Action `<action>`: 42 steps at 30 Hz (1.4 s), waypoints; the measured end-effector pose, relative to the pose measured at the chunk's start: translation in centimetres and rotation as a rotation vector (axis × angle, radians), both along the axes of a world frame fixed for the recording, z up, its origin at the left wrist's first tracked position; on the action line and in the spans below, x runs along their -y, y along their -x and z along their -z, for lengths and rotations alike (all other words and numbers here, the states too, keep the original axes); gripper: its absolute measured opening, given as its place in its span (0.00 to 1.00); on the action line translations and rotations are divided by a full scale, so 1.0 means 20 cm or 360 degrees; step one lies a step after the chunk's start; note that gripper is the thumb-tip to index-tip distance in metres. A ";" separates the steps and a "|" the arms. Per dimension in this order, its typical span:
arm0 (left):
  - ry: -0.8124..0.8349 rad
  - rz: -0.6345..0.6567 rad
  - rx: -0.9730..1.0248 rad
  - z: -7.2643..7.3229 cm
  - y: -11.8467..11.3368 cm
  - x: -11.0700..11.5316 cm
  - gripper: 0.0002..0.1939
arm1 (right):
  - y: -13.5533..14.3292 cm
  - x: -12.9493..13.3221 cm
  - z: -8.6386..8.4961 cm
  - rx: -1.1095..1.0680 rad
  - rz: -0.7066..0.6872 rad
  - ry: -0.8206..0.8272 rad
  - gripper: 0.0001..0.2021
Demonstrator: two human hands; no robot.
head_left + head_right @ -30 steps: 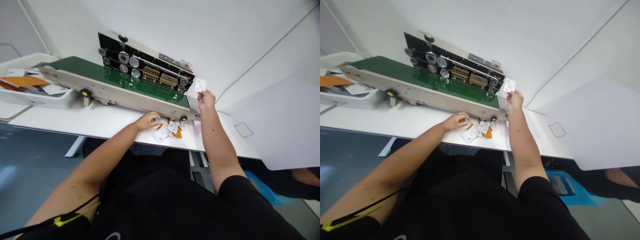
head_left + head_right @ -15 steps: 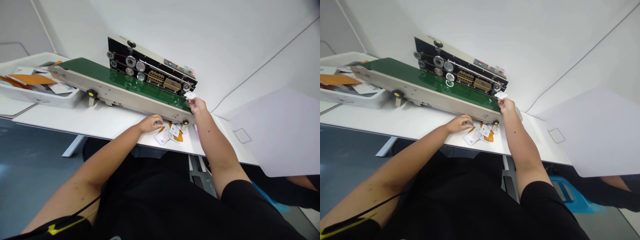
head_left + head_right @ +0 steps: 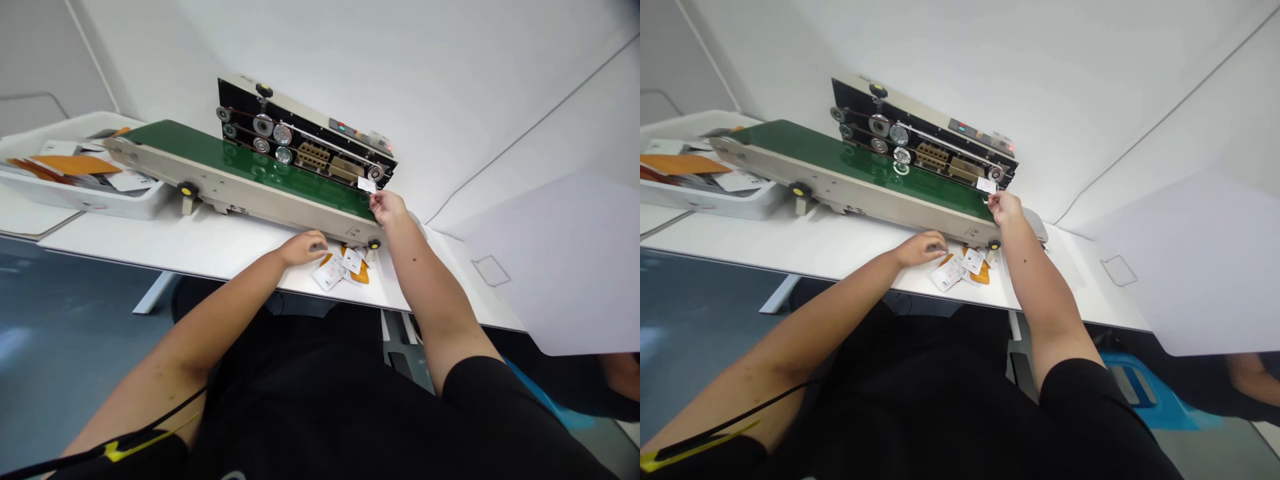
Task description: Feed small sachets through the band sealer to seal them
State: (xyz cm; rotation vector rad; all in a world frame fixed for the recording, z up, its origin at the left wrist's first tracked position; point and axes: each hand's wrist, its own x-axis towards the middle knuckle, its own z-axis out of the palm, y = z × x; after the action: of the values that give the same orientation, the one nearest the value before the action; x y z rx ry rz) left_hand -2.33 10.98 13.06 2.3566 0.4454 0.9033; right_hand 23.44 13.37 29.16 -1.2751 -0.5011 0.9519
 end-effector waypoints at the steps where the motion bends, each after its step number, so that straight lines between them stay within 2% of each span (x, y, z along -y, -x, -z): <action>1: 0.0012 -0.0006 -0.0010 0.00 0.00 0.00 0.16 | 0.00 0.01 0.01 0.0048 0.0009 -0.0034 0.09; 4: 0.0051 0.0044 -0.0076 -0.02 0.00 0.02 0.17 | 0.01 0.11 0.06 0.0383 0.0137 -0.0301 0.08; 7: 0.0031 0.0313 -0.0227 -0.04 0.01 0.05 0.25 | 0.07 0.34 0.22 0.0881 0.0206 -0.0639 0.11; 9: 0.0001 0.0519 -0.0360 -0.05 0.02 0.07 0.36 | 0.13 0.53 0.39 0.1213 0.0046 -0.0677 0.14; 11: -0.0008 0.0633 -0.0463 -0.05 0.02 0.09 0.41 | 0.19 0.70 0.57 0.1612 -0.0206 -0.0621 0.17; 14: 0.0035 0.0703 -0.0498 -0.04 0.01 0.09 0.34 | 0.21 0.85 0.78 0.2148 -0.0603 -0.0617 0.22; 16: 0.0105 0.0747 -0.0454 -0.03 0.00 0.09 0.28 | 0.19 0.88 0.84 0.2310 -0.0727 -0.0647 0.25; 19: 0.0283 0.0737 -0.0330 -0.02 0.00 0.09 0.18 | 0.14 0.88 0.86 0.2373 -0.0784 -0.0585 0.30; 22: 0.0480 0.0588 -0.0136 -0.03 0.00 0.10 0.11 | 0.14 0.87 0.87 0.2421 -0.0833 -0.0455 0.30; 25: 0.0568 0.0332 0.0066 -0.03 -0.01 0.09 0.12 | 0.17 0.86 0.89 0.2443 -0.0648 -0.0392 0.20; 28: 0.0626 0.0112 0.0154 -0.02 -0.02 0.08 0.14 | 0.16 0.86 0.91 0.2404 -0.0389 -0.0410 0.18; 31: 0.0546 0.0037 0.0093 0.00 -0.03 0.07 0.13 | 0.14 0.86 0.91 0.2330 -0.0252 -0.0369 0.17; 34: 0.0344 0.0017 0.0063 0.00 -0.04 0.07 0.11 | 0.14 0.86 0.90 0.2291 -0.0261 -0.0297 0.15; 36: 0.0326 -0.0087 0.0134 0.00 -0.05 0.06 0.10 | 0.15 0.87 0.89 0.2291 -0.0297 -0.0296 0.15; 39: 0.0588 -0.0209 0.0274 0.01 -0.06 0.04 0.12 | 0.16 0.88 0.89 0.2300 -0.0294 -0.0329 0.18; 42: 0.0945 -0.0115 0.0375 0.02 -0.07 0.02 0.17 | 0.17 0.88 0.89 0.2288 -0.0278 -0.0314 0.17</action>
State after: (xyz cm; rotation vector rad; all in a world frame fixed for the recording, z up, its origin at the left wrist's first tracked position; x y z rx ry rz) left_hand -1.03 10.66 12.60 1.6862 0.6068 0.9145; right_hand 20.12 -4.32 11.37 -1.5917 -1.7686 -0.0601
